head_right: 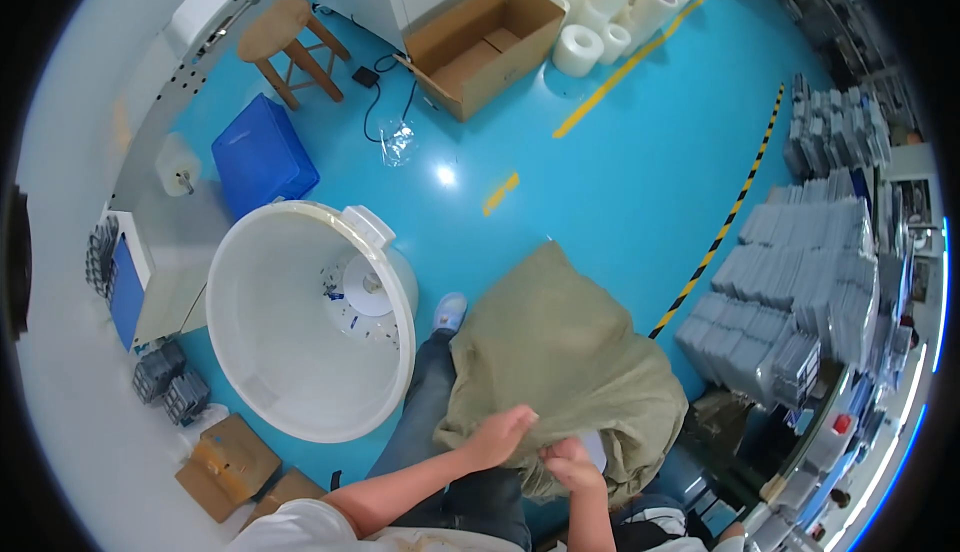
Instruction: Transferring white padding material from a large sack into plastic bags and bins, then packing into boxes.
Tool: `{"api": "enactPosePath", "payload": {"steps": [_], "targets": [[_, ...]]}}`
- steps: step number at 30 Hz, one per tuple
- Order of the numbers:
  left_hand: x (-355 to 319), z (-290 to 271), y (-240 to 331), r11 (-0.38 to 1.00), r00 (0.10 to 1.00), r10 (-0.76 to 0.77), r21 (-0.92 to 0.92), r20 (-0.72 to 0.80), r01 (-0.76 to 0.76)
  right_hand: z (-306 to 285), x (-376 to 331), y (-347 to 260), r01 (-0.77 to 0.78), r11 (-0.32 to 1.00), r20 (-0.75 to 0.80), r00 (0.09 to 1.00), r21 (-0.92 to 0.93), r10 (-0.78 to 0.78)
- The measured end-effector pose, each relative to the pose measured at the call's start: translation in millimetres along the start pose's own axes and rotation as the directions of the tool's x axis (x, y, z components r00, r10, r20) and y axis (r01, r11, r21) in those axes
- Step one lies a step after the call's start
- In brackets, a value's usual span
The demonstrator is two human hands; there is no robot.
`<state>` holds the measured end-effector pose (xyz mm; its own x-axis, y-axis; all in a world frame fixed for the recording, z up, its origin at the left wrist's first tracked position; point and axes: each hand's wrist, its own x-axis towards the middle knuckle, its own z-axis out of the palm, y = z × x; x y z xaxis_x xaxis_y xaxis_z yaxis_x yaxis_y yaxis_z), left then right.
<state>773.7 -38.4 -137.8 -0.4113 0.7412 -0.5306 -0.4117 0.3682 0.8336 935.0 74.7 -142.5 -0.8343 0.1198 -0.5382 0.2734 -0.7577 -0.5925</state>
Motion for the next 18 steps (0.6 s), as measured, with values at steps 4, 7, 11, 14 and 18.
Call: {"api": "enactPosePath", "payload": {"steps": [4,7,11,14,18], "targets": [[43,17,17,0.987,0.97,0.105,0.096,0.221,-0.129,24,55,-56,0.169,0.828,-0.598,0.768,0.535,0.229],[101,12,34,0.964,0.928,0.192,0.117,0.319,-0.24,-4,93,-97,-0.056,0.992,-0.851,0.511,0.111,0.124],[247,-75,86,0.986,0.993,0.1,-0.137,0.064,-0.091,-9,152,-176,0.171,0.984,-0.865,0.483,-0.056,-0.133],[392,-193,26,0.996,0.85,-0.03,-0.089,-0.526,-0.02,-18,218,-219,0.139,0.989,-0.862,0.495,-0.046,-0.11],[486,-352,-76,0.521,0.787,0.177,0.735,-0.592,0.435,-44,279,-270,0.088,0.989,-0.882,0.449,-0.116,-0.144]]}}
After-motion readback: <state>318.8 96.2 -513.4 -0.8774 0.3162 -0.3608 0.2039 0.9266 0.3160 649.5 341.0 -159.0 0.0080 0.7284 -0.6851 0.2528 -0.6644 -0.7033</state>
